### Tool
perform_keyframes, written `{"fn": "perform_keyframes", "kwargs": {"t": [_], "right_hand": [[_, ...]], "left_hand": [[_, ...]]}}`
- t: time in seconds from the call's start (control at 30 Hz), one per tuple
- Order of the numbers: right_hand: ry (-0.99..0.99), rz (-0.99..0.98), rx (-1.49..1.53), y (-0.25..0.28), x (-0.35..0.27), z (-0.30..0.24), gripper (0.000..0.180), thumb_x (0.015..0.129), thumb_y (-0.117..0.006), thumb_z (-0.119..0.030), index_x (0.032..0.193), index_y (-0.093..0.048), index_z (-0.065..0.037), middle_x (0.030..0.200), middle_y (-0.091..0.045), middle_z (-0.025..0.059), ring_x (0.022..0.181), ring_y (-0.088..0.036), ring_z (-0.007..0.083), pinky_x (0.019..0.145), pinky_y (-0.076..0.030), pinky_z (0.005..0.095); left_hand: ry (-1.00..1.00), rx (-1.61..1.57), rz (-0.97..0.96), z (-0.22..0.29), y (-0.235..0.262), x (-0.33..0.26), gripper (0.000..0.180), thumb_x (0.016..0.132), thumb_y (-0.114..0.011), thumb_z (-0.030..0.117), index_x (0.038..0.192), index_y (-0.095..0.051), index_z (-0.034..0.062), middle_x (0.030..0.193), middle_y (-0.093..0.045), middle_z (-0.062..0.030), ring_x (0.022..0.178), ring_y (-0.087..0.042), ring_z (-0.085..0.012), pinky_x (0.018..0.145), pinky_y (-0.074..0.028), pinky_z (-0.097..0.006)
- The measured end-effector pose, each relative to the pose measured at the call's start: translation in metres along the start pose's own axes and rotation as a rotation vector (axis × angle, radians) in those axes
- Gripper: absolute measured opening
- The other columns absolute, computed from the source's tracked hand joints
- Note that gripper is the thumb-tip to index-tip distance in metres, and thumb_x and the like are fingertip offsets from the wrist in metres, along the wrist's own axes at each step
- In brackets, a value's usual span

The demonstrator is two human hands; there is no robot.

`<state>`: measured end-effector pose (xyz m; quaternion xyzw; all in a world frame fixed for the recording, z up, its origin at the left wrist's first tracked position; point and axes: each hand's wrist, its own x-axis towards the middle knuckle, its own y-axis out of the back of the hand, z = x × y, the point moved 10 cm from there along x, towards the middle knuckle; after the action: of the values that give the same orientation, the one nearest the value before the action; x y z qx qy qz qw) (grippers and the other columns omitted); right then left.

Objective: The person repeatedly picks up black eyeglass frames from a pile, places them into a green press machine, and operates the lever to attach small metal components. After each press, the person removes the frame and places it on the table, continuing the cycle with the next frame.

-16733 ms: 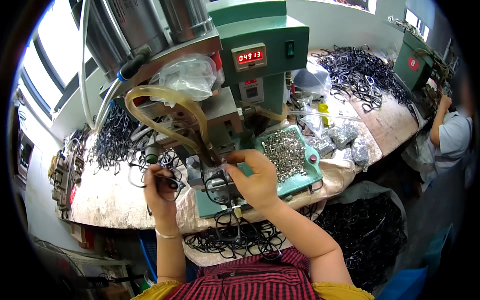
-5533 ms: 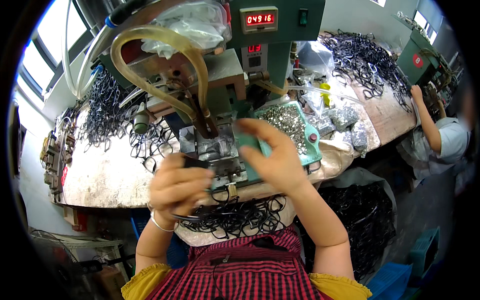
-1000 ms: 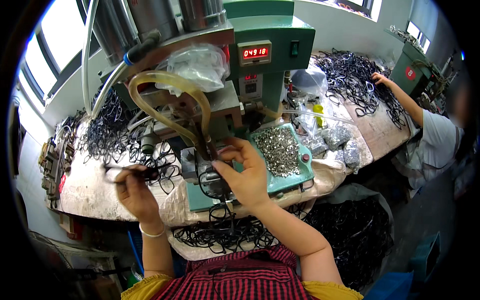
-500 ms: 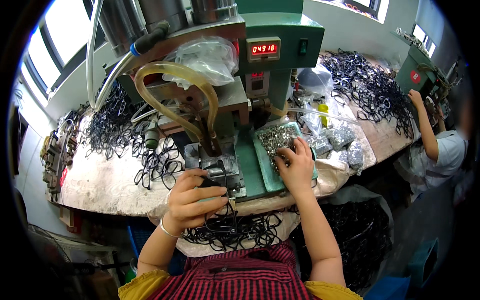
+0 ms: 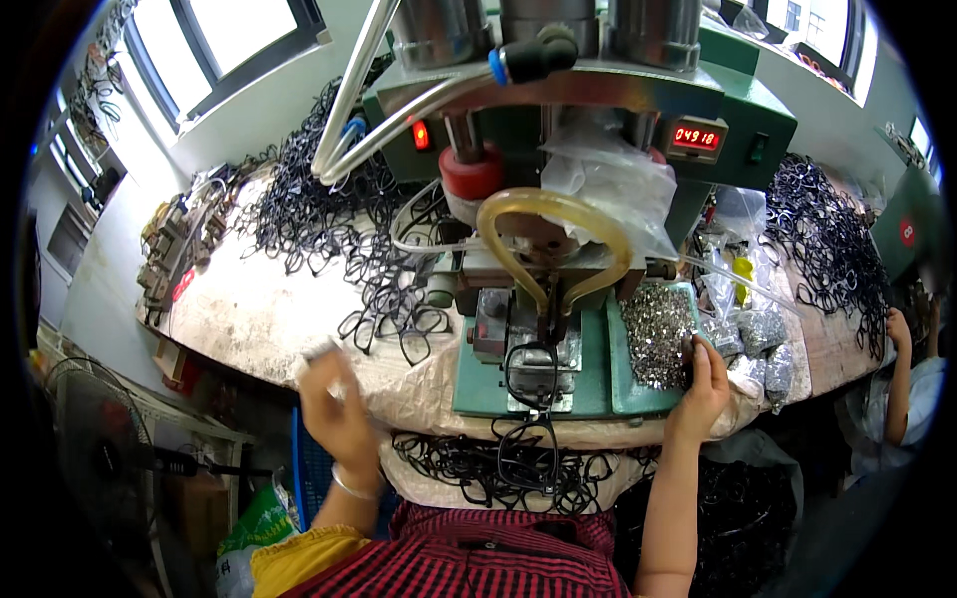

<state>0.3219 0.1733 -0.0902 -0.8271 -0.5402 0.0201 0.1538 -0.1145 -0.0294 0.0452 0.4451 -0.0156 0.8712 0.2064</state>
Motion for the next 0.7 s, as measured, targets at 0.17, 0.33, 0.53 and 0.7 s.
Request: {"fn": "perform_keyframes", "kwargs": {"t": [0.17, 0.33, 0.53, 0.7], "right_hand": [[0.049, -0.124, 0.024, -0.063, 0.009, 0.004, 0.013, 0.089, -0.066, -0.002, 0.101, -0.07, -0.001, 0.094, -0.068, 0.0016, 0.085, -0.061, 0.0088, 0.079, -0.047, 0.022], [0.137, -0.254, -0.137, -0.092, -0.002, -0.015, 0.013, 0.088, -0.068, -0.002, 0.1, -0.07, -0.001, 0.091, -0.068, 0.0008, 0.083, -0.06, 0.0069, 0.077, -0.047, 0.0216], [0.251, -0.088, -0.509, -0.017, -0.019, -0.034, 0.014, 0.082, -0.068, 0.001, 0.096, -0.07, 0.0, 0.091, -0.068, 0.0052, 0.087, -0.062, 0.015, 0.082, -0.048, 0.0282], [0.293, 0.023, -0.605, 0.049, -0.039, -0.055, 0.013, 0.083, -0.065, 0.005, 0.095, -0.068, 0.003, 0.094, -0.067, 0.0063, 0.09, -0.061, 0.0153, 0.083, -0.047, 0.0276]], "left_hand": [[-0.202, 0.298, -0.209, -0.075, -0.081, 0.081, 0.01, 0.082, -0.071, 0.008, 0.09, -0.067, 0.0063, 0.113, -0.064, -0.0106, 0.107, -0.053, -0.032, 0.096, -0.04, -0.042], [0.054, 0.859, -0.259, -0.197, -0.148, 0.111, 0.04, 0.079, -0.074, 0.041, 0.095, -0.068, 0.0049, 0.117, -0.061, -0.0123, 0.115, -0.05, -0.0329, 0.1, -0.038, -0.043], [0.34, 0.76, -0.435, -0.266, -0.151, 0.061, 0.031, 0.076, -0.076, 0.033, 0.087, -0.069, 0.0051, 0.1, -0.063, -0.0125, 0.1, -0.058, -0.0299, 0.082, -0.049, -0.042], [0.382, 0.08, -0.342, -0.198, -0.082, 0.062, 0.017, 0.079, -0.073, 0.013, 0.08, -0.061, 0.0018, 0.079, -0.06, -0.0094, 0.065, -0.057, -0.0272, 0.062, -0.047, -0.036]]}}
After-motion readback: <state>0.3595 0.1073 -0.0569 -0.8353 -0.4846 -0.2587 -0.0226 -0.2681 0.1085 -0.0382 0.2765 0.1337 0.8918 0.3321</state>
